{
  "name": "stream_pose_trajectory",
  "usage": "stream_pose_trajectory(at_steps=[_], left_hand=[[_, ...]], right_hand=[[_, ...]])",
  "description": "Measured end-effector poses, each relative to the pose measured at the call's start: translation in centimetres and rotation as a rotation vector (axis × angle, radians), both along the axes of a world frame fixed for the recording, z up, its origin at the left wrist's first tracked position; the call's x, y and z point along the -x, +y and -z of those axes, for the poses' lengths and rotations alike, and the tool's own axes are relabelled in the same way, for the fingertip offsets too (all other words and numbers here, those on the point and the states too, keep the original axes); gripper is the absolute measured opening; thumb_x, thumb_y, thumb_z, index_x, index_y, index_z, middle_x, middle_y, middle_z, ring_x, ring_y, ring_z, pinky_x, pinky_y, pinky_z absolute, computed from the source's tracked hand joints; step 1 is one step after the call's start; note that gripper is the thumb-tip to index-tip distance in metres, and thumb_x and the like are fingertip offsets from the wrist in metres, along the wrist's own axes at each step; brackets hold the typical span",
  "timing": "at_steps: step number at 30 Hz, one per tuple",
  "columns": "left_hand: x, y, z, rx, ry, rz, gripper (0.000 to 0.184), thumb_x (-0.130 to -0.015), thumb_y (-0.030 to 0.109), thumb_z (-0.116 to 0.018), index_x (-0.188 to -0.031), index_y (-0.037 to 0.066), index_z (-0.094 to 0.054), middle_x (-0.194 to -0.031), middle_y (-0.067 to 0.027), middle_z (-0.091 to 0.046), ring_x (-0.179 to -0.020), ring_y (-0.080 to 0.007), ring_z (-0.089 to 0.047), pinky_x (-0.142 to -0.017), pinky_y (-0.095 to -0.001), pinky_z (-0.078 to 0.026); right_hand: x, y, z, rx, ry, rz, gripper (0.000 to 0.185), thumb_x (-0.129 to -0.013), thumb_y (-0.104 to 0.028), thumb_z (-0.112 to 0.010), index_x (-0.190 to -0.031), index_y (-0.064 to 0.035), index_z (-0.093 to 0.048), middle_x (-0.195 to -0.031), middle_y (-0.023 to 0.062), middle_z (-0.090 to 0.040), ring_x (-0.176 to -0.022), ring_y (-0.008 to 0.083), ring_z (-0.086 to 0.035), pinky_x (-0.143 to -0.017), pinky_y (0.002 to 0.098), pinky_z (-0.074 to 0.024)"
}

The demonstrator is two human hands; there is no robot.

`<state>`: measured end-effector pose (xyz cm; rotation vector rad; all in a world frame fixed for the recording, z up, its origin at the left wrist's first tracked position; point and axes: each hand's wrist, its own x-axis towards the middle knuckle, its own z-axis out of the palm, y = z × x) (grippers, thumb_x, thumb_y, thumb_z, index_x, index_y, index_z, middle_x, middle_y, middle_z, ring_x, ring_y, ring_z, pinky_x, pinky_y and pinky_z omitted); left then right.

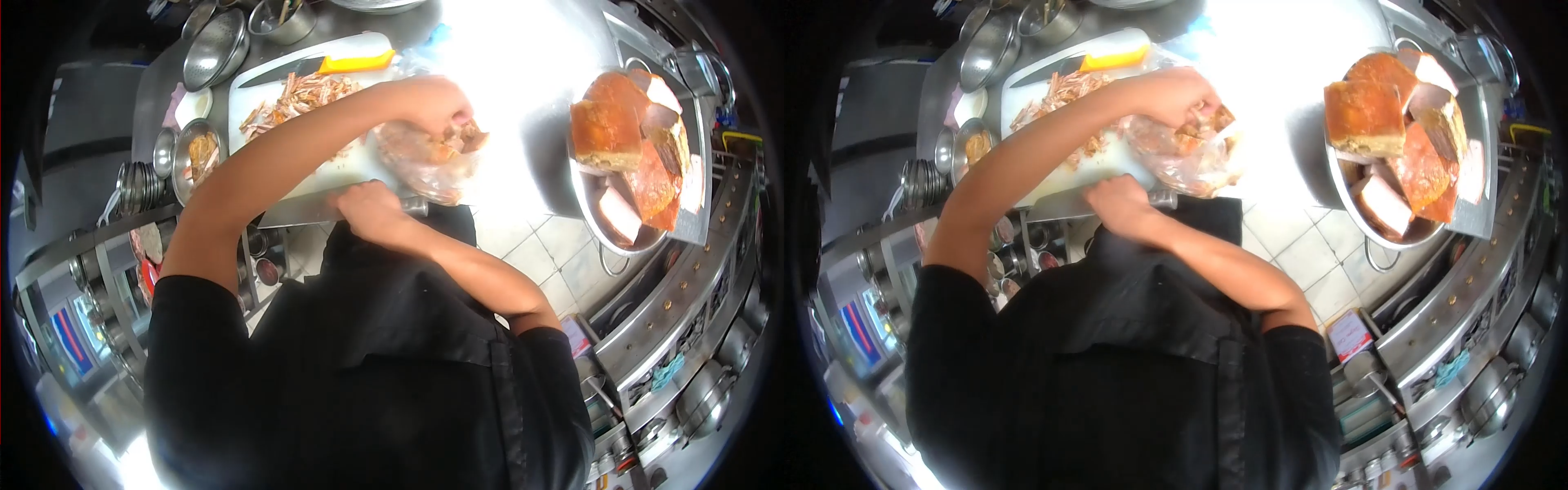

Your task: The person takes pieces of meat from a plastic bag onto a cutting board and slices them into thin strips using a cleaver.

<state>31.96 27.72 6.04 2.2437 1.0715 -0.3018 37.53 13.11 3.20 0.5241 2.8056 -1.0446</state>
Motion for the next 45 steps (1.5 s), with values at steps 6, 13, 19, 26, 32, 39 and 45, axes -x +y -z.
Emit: stream_pose_trajectory(at_steps=[6,13,19,26,32,39,45], left_hand=[[9.8,-6.7,-7.7,-0.027,-0.953,-0.807,0.027,-0.077,-0.007,-0.062,-0.103,0.0,-0.058,-0.088,-0.0068,-0.06,-0.092,-0.0139,-0.061,-0.08,-0.0305,-0.049],[23.3,-22.6,0.1,-0.879,-0.129,-1.459,0.019,-0.081,-0.003,-0.054,-0.094,0.008,-0.064,-0.089,-0.0088,-0.058,-0.077,-0.0225,-0.064,-0.066,-0.032,-0.051],[20.6,-29.4,8.4,-0.7,-0.258,-1.5,0.036,-0.077,-0.006,-0.058,-0.11,0.008,-0.061,-0.11,-0.0117,-0.055,-0.098,-0.0308,-0.058,-0.085,-0.037,-0.047],[26.5,-31.3,9.4,-0.615,-0.557,-1.349,0.032,-0.077,-0.012,-0.055,-0.105,0.002,-0.062,-0.114,-0.0113,-0.055,-0.1,-0.0291,-0.059,-0.086,-0.0344,-0.046],[28.6,-30.9,12.2,-0.746,-0.648,-1.208,0.022,-0.077,-0.01,-0.056,-0.096,-0.001,-0.064,-0.104,-0.0134,-0.058,-0.095,-0.0289,-0.059,-0.08,-0.0341,-0.047],[28.9,-30.6,12.8,-0.86,-0.7,-1.205,0.017,-0.076,-0.007,-0.061,-0.091,-0.001,-0.064,-0.096,-0.0116,-0.059,-0.087,-0.0287,-0.06,-0.076,-0.0345,-0.048],[29.0,-30.8,12.4,-0.889,-0.642,-1.194,0.015,-0.074,-0.006,-0.063,-0.089,-0.001,-0.065,-0.093,-0.0114,-0.06,-0.086,-0.0295,-0.059,-0.075,-0.0353,-0.048]], right_hand=[[1.4,1.6,-1.6,0.037,-0.189,0.003,0.03,-0.073,-0.011,-0.065,-0.104,-0.0117,-0.066,-0.093,0.0131,-0.069,-0.09,0.0294,-0.066,-0.077,0.0396,-0.0528],[1.4,3.3,-1.3,-0.029,-0.058,0.122,0.031,-0.077,-0.005,-0.06,-0.108,-0.0077,-0.06,-0.074,0.0215,-0.065,-0.076,0.038,-0.064,-0.068,0.0482,-0.05],[2.1,0.6,-2.1,-0.06,-0.131,0.112,0.03,-0.087,-0.009,-0.057,-0.115,-0.0039,-0.049,-0.072,0.027,-0.06,-0.072,0.0467,-0.058,-0.065,0.0541,-0.0452],[6.2,-3.9,-5.4,-0.145,-0.087,0.302,0.015,-0.089,-0.009,-0.056,-0.099,-0.0016,-0.047,-0.067,0.025,-0.059,-0.064,0.0458,-0.057,-0.053,0.0515,-0.0423],[9.7,-6.6,-2.2,-0.275,-0.263,0.239,0.018,-0.091,-0.013,-0.052,-0.104,-0.0035,-0.043,-0.062,0.0243,-0.058,-0.06,0.0453,-0.057,-0.052,0.0537,-0.0419],[10.5,-9.3,-3.4,-0.301,-0.174,0.405,0.021,-0.09,-0.012,-0.053,-0.106,-0.004,-0.043,-0.06,0.0231,-0.058,-0.059,0.0442,-0.058,-0.052,0.0524,-0.044],[10.1,-10.1,-3.7,-0.332,-0.26,0.403,0.026,-0.089,-0.013,-0.057,-0.11,-0.0034,-0.045,-0.063,0.0235,-0.059,-0.06,0.0437,-0.059,-0.053,0.0514,-0.0443]])
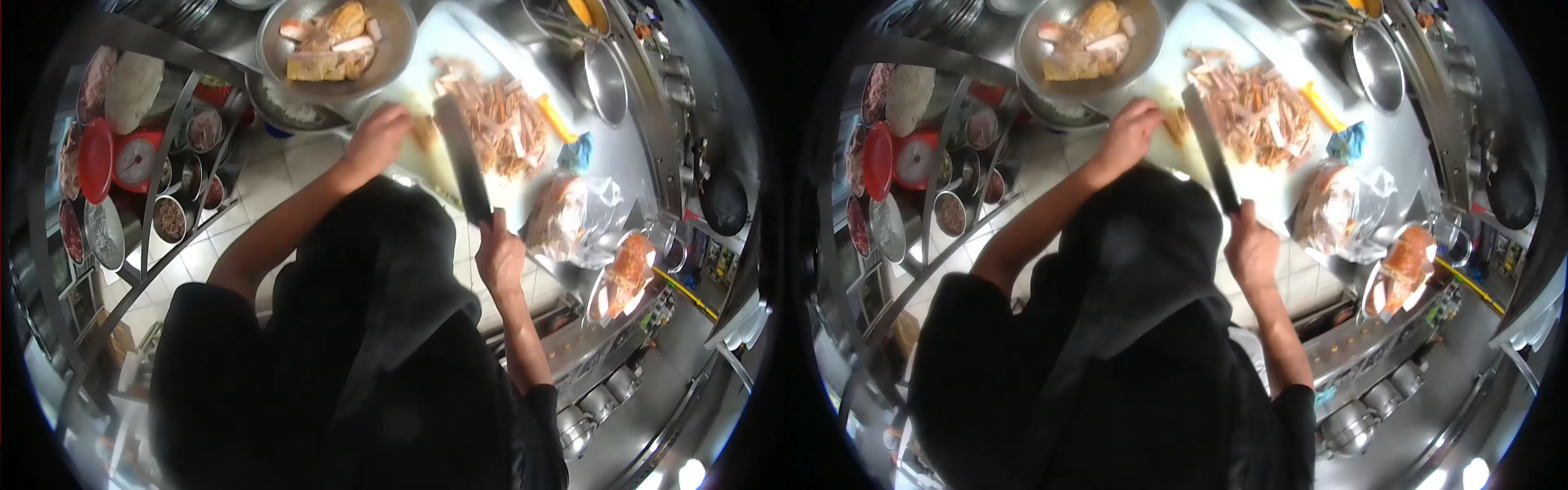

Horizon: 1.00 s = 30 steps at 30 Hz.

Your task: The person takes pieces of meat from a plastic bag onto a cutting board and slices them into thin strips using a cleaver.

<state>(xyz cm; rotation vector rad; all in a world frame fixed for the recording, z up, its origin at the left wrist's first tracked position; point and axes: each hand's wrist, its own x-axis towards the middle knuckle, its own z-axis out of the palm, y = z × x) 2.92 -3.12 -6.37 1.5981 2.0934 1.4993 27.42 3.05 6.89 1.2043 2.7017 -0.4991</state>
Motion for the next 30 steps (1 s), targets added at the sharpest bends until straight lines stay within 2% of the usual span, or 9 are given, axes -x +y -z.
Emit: stream_pose_trajectory(at_steps=[3,7,9,13,14,19,21,23,30], left_hand=[[-0.1,0.1,0.1,-0.026,-0.014,-0.012,0.015,-0.074,-0.006,-0.064,-0.088,-0.001,-0.065,-0.091,-0.0118,-0.06,-0.085,-0.03,-0.059,-0.074,-0.0359,-0.049],[-0.1,0.2,-0.6,-0.031,-0.079,0.004,0.014,-0.074,-0.006,-0.063,-0.087,-0.001,-0.064,-0.092,-0.0128,-0.06,-0.084,-0.031,-0.059,-0.072,-0.0374,-0.048],[0.1,0.0,-0.2,-0.031,-0.061,0.007,0.014,-0.074,-0.006,-0.063,-0.087,-0.001,-0.064,-0.091,-0.0128,-0.061,-0.084,-0.0312,-0.059,-0.072,-0.0374,-0.048],[-0.1,0.2,0.1,-0.035,-0.093,-0.009,0.014,-0.074,-0.007,-0.062,-0.087,-0.001,-0.064,-0.09,-0.0127,-0.061,-0.083,-0.0316,-0.06,-0.072,-0.0369,-0.048],[-0.1,0.2,0.2,-0.034,-0.09,-0.007,0.014,-0.074,-0.007,-0.062,-0.087,-0.001,-0.064,-0.09,-0.0127,-0.061,-0.083,-0.0316,-0.06,-0.072,-0.0369,-0.048],[0.0,-0.7,-0.4,-0.063,-0.168,-0.055,0.016,-0.073,-0.009,-0.061,-0.086,-0.001,-0.062,-0.09,-0.0126,-0.061,-0.083,-0.0318,-0.06,-0.073,-0.0356,-0.048],[0.2,-1.6,-0.8,-0.029,-0.205,-0.077,0.017,-0.072,-0.01,-0.061,-0.086,-0.001,-0.062,-0.091,-0.0128,-0.061,-0.083,-0.032,-0.059,-0.074,-0.0353,-0.048],[-0.1,-3.2,-0.9,0.012,-0.24,-0.084,0.018,-0.072,-0.011,-0.061,-0.087,-0.001,-0.062,-0.091,-0.013,-0.061,-0.084,-0.0323,-0.059,-0.074,-0.035,-0.048],[-0.4,-4.2,-1.7,0.018,-0.266,-0.056,0.023,-0.072,-0.012,-0.058,-0.091,0.0,-0.059,-0.093,-0.0134,-0.058,-0.087,-0.034,-0.057,-0.073,-0.0381,-0.046]], right_hand=[[-0.4,-1.1,1.4,-0.003,0.202,0.031,0.028,-0.09,-0.014,-0.057,-0.111,0.0,-0.045,-0.063,0.0239,-0.058,-0.057,0.0441,-0.057,-0.051,0.0498,-0.0424],[0.6,0.2,0.8,0.02,-0.086,-0.063,0.026,-0.089,-0.012,-0.057,-0.107,0.0,-0.043,-0.06,0.0229,-0.057,-0.056,0.043,-0.057,-0.05,0.0495,-0.0431],[0.8,-0.6,-0.4,-0.004,-0.008,0.022,0.016,-0.089,-0.011,-0.054,-0.101,-0.0063,-0.046,-0.059,0.019,-0.059,-0.057,0.0407,-0.059,-0.053,0.0498,-0.0448],[0.2,-1.0,1.9,-0.005,0.096,0.007,0.017,-0.089,-0.011,-0.054,-0.104,-0.006,-0.046,-0.059,0.0187,-0.059,-0.056,0.0392,-0.059,-0.053,0.049,-0.0448],[0.3,-0.4,2.3,0.058,-0.066,-0.053,0.019,-0.089,-0.011,-0.054,-0.105,-0.0051,-0.046,-0.059,0.0186,-0.059,-0.056,0.0391,-0.059,-0.053,0.0486,-0.0447],[0.3,-0.6,0.1,0.037,0.034,-0.035,0.019,-0.089,-0.01,-0.054,-0.105,-0.0036,-0.045,-0.06,0.0208,-0.058,-0.056,0.0412,-0.058,-0.052,0.0497,-0.0439],[0.2,-1.0,0.8,-0.01,0.207,-0.014,0.019,-0.089,-0.01,-0.055,-0.104,-0.0041,-0.045,-0.059,0.0203,-0.058,-0.056,0.0413,-0.058,-0.051,0.0498,-0.0436],[0.4,-0.4,2.3,0.103,0.014,-0.061,0.019,-0.089,-0.011,-0.055,-0.102,-0.0039,-0.043,-0.06,0.0218,-0.058,-0.056,0.0436,-0.056,-0.052,0.0519,-0.043],[0.0,-0.9,0.7,0.1,0.176,0.005,0.023,-0.088,-0.007,-0.054,-0.108,-0.0022,-0.043,-0.06,0.0239,-0.057,-0.058,0.0454,-0.056,-0.052,0.0526,-0.0424]])
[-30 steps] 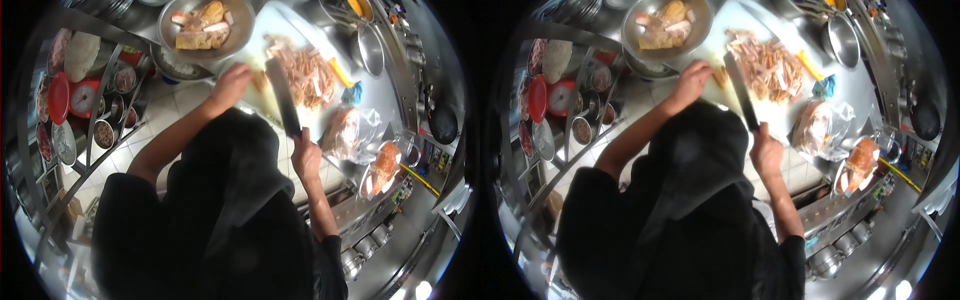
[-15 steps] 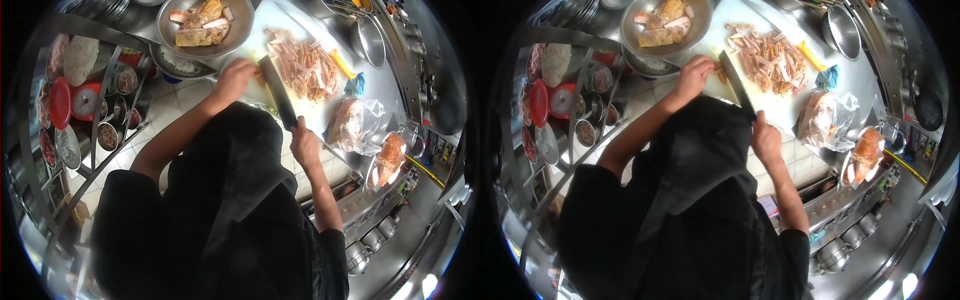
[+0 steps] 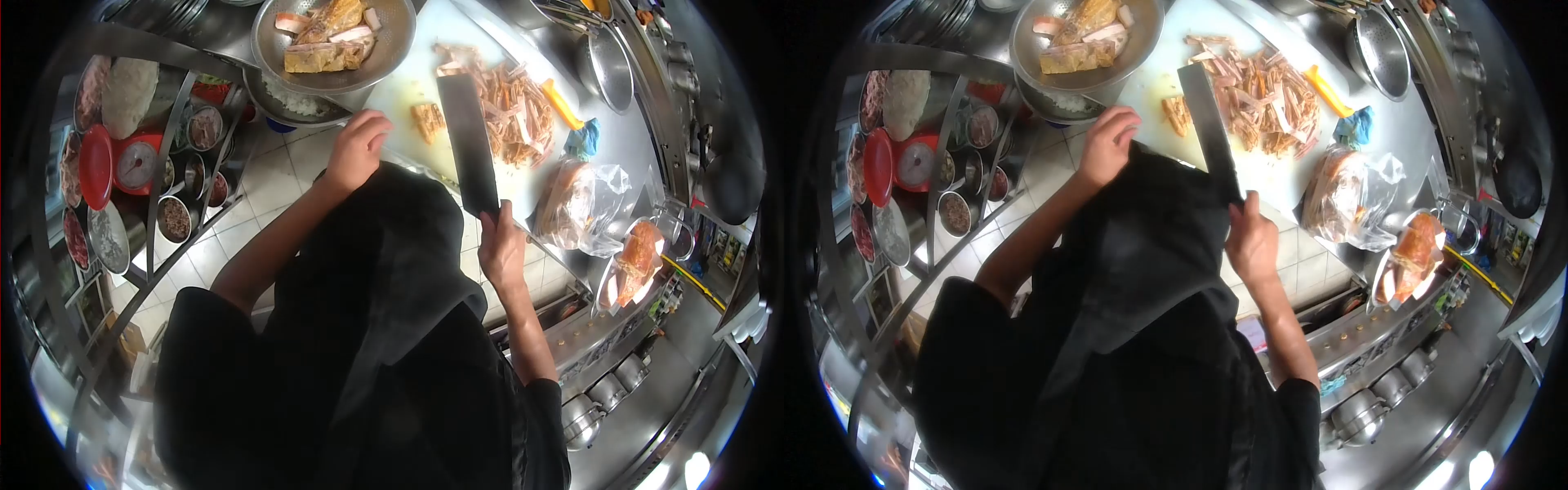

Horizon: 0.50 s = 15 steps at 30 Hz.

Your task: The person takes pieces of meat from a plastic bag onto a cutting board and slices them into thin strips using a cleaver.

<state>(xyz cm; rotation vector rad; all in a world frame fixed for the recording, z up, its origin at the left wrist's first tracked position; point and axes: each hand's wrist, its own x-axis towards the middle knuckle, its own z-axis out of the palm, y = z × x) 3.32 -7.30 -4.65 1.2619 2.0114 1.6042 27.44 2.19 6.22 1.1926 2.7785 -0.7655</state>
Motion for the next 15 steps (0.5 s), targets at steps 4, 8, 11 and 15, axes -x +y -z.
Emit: stream_pose_trajectory(at_steps=[4,8,11,15], left_hand=[[-0.5,0.2,0.1,0.039,-0.006,-0.024,0.025,-0.072,-0.011,-0.058,-0.094,0.001,-0.059,-0.095,-0.0137,-0.058,-0.088,-0.0345,-0.057,-0.074,-0.0386,-0.047],[-1.9,2.4,-0.5,0.12,0.098,0.058,0.028,-0.072,-0.011,-0.061,-0.098,0.001,-0.061,-0.097,-0.0139,-0.06,-0.089,-0.0341,-0.059,-0.076,-0.0364,-0.048],[-3.0,6.8,0.2,0.071,0.126,0.12,0.027,-0.074,-0.011,-0.058,-0.099,0.0,-0.062,-0.099,-0.0149,-0.061,-0.09,-0.0351,-0.06,-0.077,-0.0369,-0.048],[-3.4,11.0,0.3,0.001,0.155,0.208,0.033,-0.076,-0.015,-0.05,-0.104,-0.003,-0.062,-0.103,-0.0172,-0.064,-0.095,-0.031,-0.063,-0.082,-0.0345,-0.049]], right_hand=[[0.3,0.1,1.8,0.051,-0.145,-0.029,0.026,-0.088,-0.011,-0.054,-0.11,-0.0023,-0.043,-0.062,0.027,-0.056,-0.064,0.0466,-0.057,-0.058,0.0536,-0.0432],[0.5,2.2,-0.5,0.138,-0.088,0.079,0.023,-0.087,-0.01,-0.057,-0.106,-0.0021,-0.045,-0.067,0.0288,-0.057,-0.068,0.0486,-0.056,-0.06,0.0538,-0.0434],[-1.7,3.9,-1.2,0.084,0.068,0.154,0.025,-0.087,-0.007,-0.057,-0.108,-0.0005,-0.046,-0.069,0.0287,-0.058,-0.07,0.0483,-0.056,-0.06,0.0521,-0.0436],[-5.1,5.2,-2.7,0.002,0.177,0.317,0.023,-0.087,-0.007,-0.058,-0.107,0.0009,-0.049,-0.072,0.0286,-0.059,-0.071,0.0479,-0.057,-0.058,0.0506,-0.0437]])
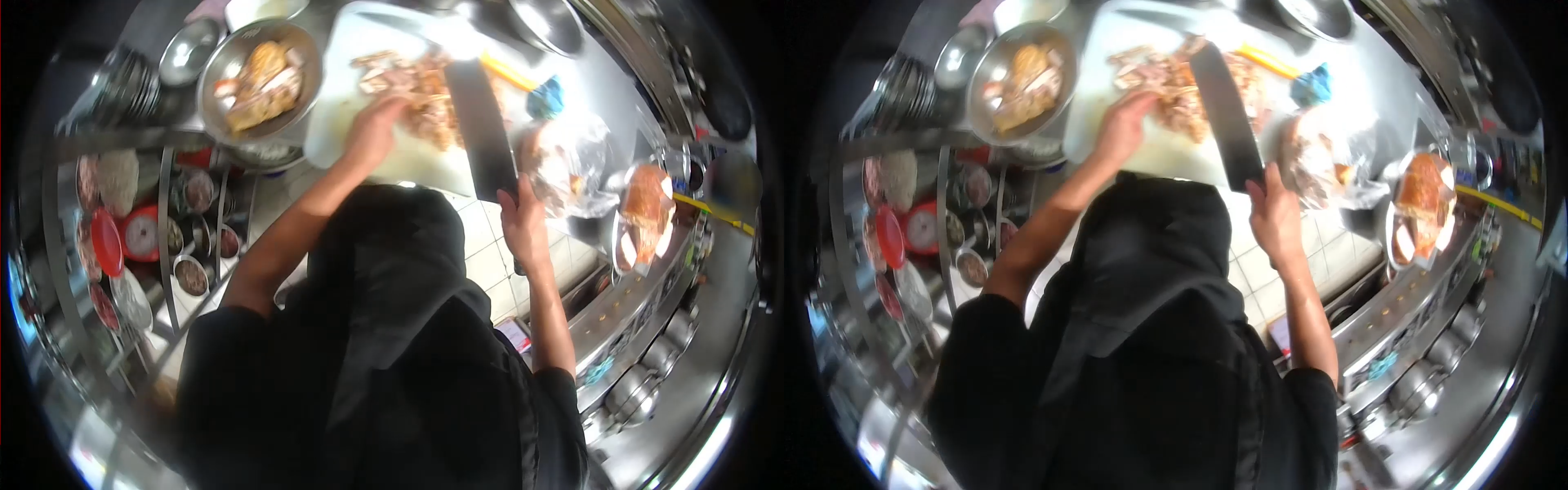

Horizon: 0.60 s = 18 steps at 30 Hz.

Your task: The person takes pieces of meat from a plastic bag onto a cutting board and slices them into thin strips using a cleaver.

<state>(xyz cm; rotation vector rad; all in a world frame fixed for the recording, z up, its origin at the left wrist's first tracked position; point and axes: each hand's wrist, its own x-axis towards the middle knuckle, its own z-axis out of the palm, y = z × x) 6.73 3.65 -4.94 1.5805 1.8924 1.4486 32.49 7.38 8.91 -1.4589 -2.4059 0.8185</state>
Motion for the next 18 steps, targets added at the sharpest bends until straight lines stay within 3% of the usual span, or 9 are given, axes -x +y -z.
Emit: stream_pose_trajectory(at_steps=[1,2,5,9,12,14,15,17,18], left_hand=[[0.4,0.2,0.3,-0.004,0.062,-0.005,0.034,-0.076,-0.016,-0.049,-0.105,-0.003,-0.062,-0.104,-0.0169,-0.065,-0.096,-0.0281,-0.064,-0.084,-0.0334,-0.05],[0.4,0.1,-0.4,0.106,-0.197,0.001,0.034,-0.079,-0.015,-0.047,-0.105,-0.001,-0.064,-0.104,-0.0158,-0.066,-0.097,-0.0225,-0.065,-0.087,-0.0318,-0.05],[-1.3,3.0,-9.3,0.02,0.033,0.013,0.022,-0.079,-0.013,-0.051,-0.093,-0.003,-0.064,-0.09,-0.0122,-0.065,-0.08,-0.0234,-0.065,-0.072,-0.0296,-0.05],[-10.5,10.8,-15.1,-0.117,0.031,0.399,0.019,-0.079,-0.012,-0.051,-0.091,-0.003,-0.064,-0.087,-0.0117,-0.064,-0.08,-0.0223,-0.063,-0.073,-0.029,-0.049],[-19.2,17.6,-13.4,0.083,0.097,0.82,0.023,-0.077,-0.009,-0.052,-0.095,-0.003,-0.064,-0.095,-0.0151,-0.065,-0.086,-0.0265,-0.064,-0.08,-0.0319,-0.049],[-23.0,21.6,-8.9,0.272,0.589,0.867,0.023,-0.075,-0.006,-0.052,-0.093,0.0,-0.065,-0.098,-0.0178,-0.065,-0.089,-0.0319,-0.064,-0.08,-0.0377,-0.05],[-24.0,23.1,-8.4,0.281,0.609,0.865,0.023,-0.075,-0.006,-0.052,-0.093,0.0,-0.065,-0.098,-0.0178,-0.065,-0.089,-0.0319,-0.064,-0.08,-0.0377,-0.05],[-25.4,25.2,-7.8,0.645,1.021,0.866,0.02,-0.074,-0.002,-0.055,-0.09,0.002,-0.066,-0.095,-0.0183,-0.066,-0.09,-0.0344,-0.063,-0.079,-0.0415,-0.05],[-25.7,26.0,-7.4,0.654,1.034,0.866,0.02,-0.074,-0.002,-0.055,-0.09,0.002,-0.066,-0.095,-0.0183,-0.066,-0.09,-0.0344,-0.063,-0.079,-0.0415,-0.05]], right_hand=[[-1.2,0.2,0.1,-0.008,-0.008,0.002,0.021,-0.087,-0.008,-0.058,-0.104,0.0,-0.049,-0.07,0.0279,-0.058,-0.069,0.0477,-0.057,-0.058,0.0513,-0.0431],[-2.6,0.4,0.3,-0.019,-0.019,0.023,0.019,-0.086,-0.008,-0.058,-0.102,-0.0009,-0.05,-0.068,0.0272,-0.057,-0.068,0.0474,-0.057,-0.057,0.0519,-0.0425],[-5.9,0.4,0.6,-0.037,0.013,-0.053,0.016,-0.084,-0.012,-0.059,-0.097,-0.0072,-0.052,-0.057,0.0212,-0.054,-0.057,0.0416,-0.057,-0.05,0.0489,-0.0432],[-8.5,1.0,2.1,0.088,-0.29,-0.251,0.023,-0.077,-0.01,-0.058,-0.1,-0.0089,-0.056,-0.062,0.0151,-0.061,-0.058,0.0342,-0.062,-0.054,0.0455,-0.0467],[-9.5,1.9,3.8,0.092,-0.202,-0.268,0.017,-0.079,-0.013,-0.056,-0.094,-0.0081,-0.062,-0.06,0.0155,-0.061,-0.058,0.0334,-0.063,-0.055,0.0454,-0.048],[-9.8,2.6,4.4,0.104,-0.085,-0.281,0.022,-0.077,-0.011,-0.056,-0.097,-0.0089,-0.063,-0.062,0.0159,-0.061,-0.058,0.0343,-0.063,-0.056,0.0449,-0.0486],[-9.9,3.0,4.3,0.109,-0.104,-0.299,0.023,-0.077,-0.011,-0.057,-0.099,-0.0088,-0.063,-0.065,0.016,-0.063,-0.062,0.034,-0.064,-0.058,0.0442,-0.0495],[-10.2,3.7,4.2,0.12,-0.071,-0.321,0.024,-0.076,-0.01,-0.057,-0.099,-0.0087,-0.063,-0.066,0.016,-0.063,-0.064,0.0336,-0.064,-0.059,0.0441,-0.0498],[-10.3,4.0,4.2,0.135,-0.057,-0.337,0.024,-0.076,-0.01,-0.057,-0.1,-0.0087,-0.063,-0.068,0.016,-0.064,-0.067,0.0332,-0.065,-0.06,0.044,-0.05]])
